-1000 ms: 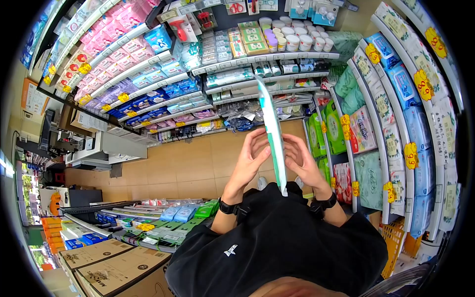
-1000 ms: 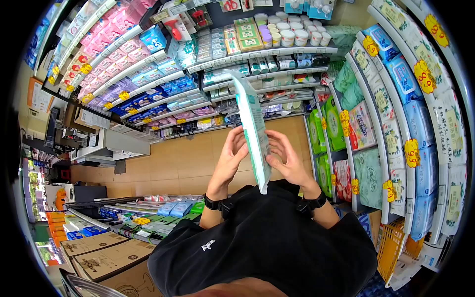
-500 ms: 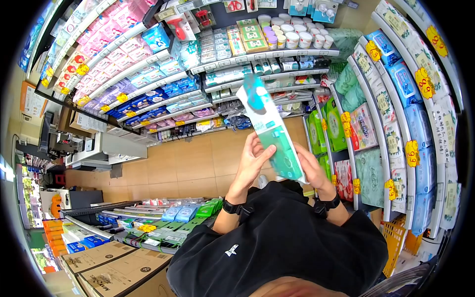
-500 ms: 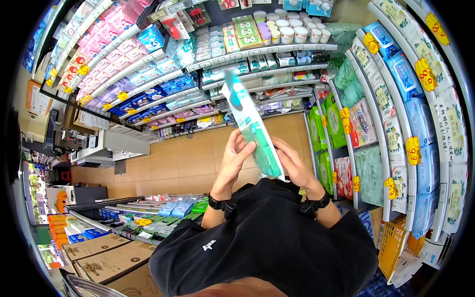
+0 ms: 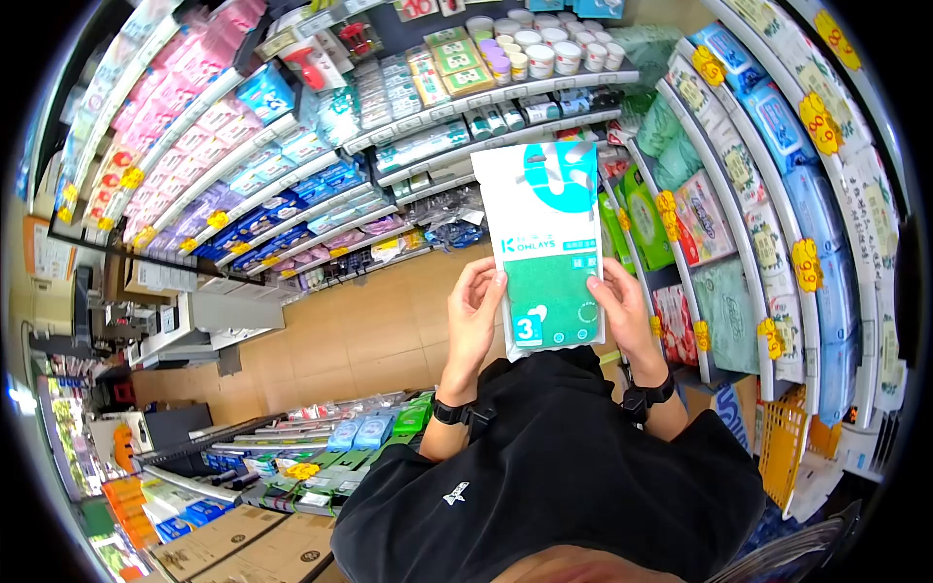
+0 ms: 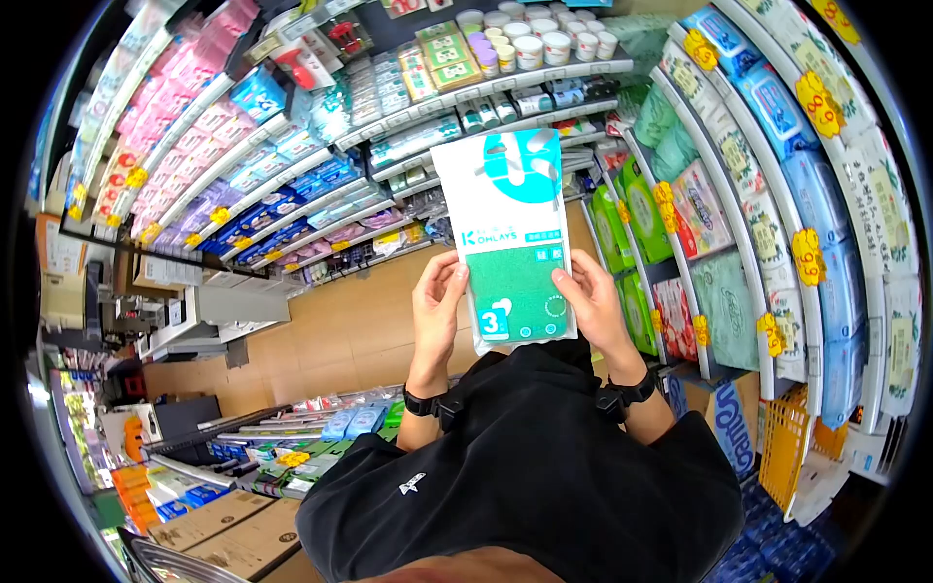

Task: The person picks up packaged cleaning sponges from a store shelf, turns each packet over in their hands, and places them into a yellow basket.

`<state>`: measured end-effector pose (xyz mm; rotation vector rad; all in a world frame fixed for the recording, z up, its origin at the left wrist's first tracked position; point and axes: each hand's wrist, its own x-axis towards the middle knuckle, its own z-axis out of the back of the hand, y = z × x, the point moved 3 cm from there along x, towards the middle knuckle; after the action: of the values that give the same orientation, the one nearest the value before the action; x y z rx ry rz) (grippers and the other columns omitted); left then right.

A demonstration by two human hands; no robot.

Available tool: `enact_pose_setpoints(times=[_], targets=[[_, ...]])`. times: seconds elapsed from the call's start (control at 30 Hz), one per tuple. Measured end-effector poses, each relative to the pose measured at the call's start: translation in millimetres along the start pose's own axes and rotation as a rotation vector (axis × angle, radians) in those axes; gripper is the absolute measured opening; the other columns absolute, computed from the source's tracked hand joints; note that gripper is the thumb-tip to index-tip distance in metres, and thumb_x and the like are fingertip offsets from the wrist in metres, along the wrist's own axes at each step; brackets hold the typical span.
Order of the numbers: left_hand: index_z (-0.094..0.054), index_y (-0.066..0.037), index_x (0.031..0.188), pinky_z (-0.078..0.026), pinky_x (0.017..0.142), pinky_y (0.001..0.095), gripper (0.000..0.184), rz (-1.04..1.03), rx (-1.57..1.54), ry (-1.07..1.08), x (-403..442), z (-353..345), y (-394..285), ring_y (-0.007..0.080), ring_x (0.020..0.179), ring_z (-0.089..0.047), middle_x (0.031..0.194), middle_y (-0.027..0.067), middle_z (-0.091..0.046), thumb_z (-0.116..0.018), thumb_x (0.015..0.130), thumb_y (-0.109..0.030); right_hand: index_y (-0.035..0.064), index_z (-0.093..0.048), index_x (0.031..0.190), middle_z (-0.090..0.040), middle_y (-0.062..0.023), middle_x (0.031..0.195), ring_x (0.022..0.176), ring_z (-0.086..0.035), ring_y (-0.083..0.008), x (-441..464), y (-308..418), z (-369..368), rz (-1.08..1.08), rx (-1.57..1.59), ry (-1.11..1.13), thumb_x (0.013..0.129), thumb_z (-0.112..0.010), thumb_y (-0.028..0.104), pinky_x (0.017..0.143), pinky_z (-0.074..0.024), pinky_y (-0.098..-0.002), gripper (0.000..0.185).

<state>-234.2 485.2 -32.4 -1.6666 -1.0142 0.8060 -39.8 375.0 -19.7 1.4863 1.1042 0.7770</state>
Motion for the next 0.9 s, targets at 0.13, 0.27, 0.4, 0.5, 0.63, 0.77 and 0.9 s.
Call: enact_pose_setpoints(times=[0.13, 0.27, 0.4, 0.5, 0.63, 0.77, 0.9], targets=[[-0.059, 0.003, 0.120, -0.048, 0.088, 0.0248, 0.026, 0.039, -0.003, 0.075, 7.1, -12.3, 5.2, 0.0093, 0.097, -0.062, 0.107, 0.0070, -0.068, -0.063, 0.099, -0.010, -0.0039, -0.057, 0.115, -0.065, -0.0061, 0.107, 0.098, -0.060, -0.0084, -15.3, 4.4, 9.5, 0.027, -0.003, -0.063, 0.099, -0.059, 0.008, 0.086, -0.0465, -0.0232, 0.020], [-0.059, 0.003, 0.120, -0.048, 0.088, 0.0247, 0.027, 0.069, 0.009, 0.169, 11.8, -32.8, 8.5, 0.0094, 0.096, -0.062, 0.106, 0.0067, -0.068, -0.065, 0.098, -0.010, -0.0046, -0.056, 0.119, -0.065, -0.0076, 0.109, 0.101, -0.060, -0.0096, -36.0, 9.9, 25.2, 0.045, 0.004, -0.122, 0.099, -0.058, 0.007, 0.088, -0.0476, -0.0249, 0.023], [-0.059, 0.004, 0.121, -0.049, 0.087, 0.0245, 0.029, 0.095, 0.011, 0.292, 13.1, -59.6, 10.5, 0.0093, 0.096, -0.062, 0.106, 0.0070, -0.068, -0.066, 0.097, -0.010, -0.0052, -0.056, 0.122, -0.066, -0.0097, 0.111, 0.102, -0.061, -0.0104, -60.4, 12.8, 47.9, 0.043, -0.035, -0.185, 0.098, -0.059, 0.006, 0.090, -0.0484, -0.0265, 0.026], [-0.059, 0.004, 0.121, -0.050, 0.086, 0.0247, 0.030, 0.132, -0.021, 0.425, 9.5, -88.0, 13.4, 0.0098, 0.096, -0.062, 0.106, 0.0075, -0.068, -0.068, 0.095, -0.007, -0.0052, -0.057, 0.121, -0.066, -0.0090, 0.111, 0.100, -0.061, -0.0102, -83.5, 12.9, 70.5, 0.076, -0.025, -0.257, 0.097, -0.060, 0.005, 0.089, -0.0488, -0.0268, 0.026], [-0.058, 0.005, 0.123, -0.051, 0.084, 0.0247, 0.034, 0.155, 0.019, 0.620, -3.8, -136.1, 11.9, 0.0102, 0.097, -0.063, 0.107, 0.0078, -0.068, -0.070, 0.092, -0.003, -0.0050, -0.058, 0.122, -0.067, -0.0061, 0.109, 0.097, -0.062, -0.0099, -126.1, 20.2, 97.4, 0.152, -0.054, -0.356, 0.096, -0.062, 0.004, 0.088, -0.0490, -0.0273, 0.029], [-0.058, 0.006, 0.127, -0.052, 0.086, 0.0257, 0.039, 0.211, -0.017, 0.765, -21.6, -178.2, 30.7, 0.0122, 0.100, -0.064, 0.110, 0.0078, -0.067, -0.070, 0.091, 0.001, -0.0019, -0.064, 0.118, -0.068, -0.0044, 0.102, 0.090, -0.063, -0.0107, -182.9, 32.4, 124.2, 0.151, -0.265, -0.409, 0.090, -0.071, 0.011, 0.081, -0.0500, -0.0288, 0.031], [-0.063, 0.007, 0.124, -0.049, 0.092, 0.0270, 0.035, 0.164, 0.069, 0.959, -49.7, -231.0, 44.3, 0.0153, 0.103, -0.064, 0.110, 0.0071, -0.063, -0.069, 0.090, 0.003, -0.0016, -0.064, 0.117, -0.072, -0.0088, 0.100, 0.085, -0.067, -0.0163, -250.6, 39.5, 150.6, 0.070, -0.445, -0.413, 0.089, -0.074, 0.015, 0.075, -0.0517, -0.0301, 0.034]])
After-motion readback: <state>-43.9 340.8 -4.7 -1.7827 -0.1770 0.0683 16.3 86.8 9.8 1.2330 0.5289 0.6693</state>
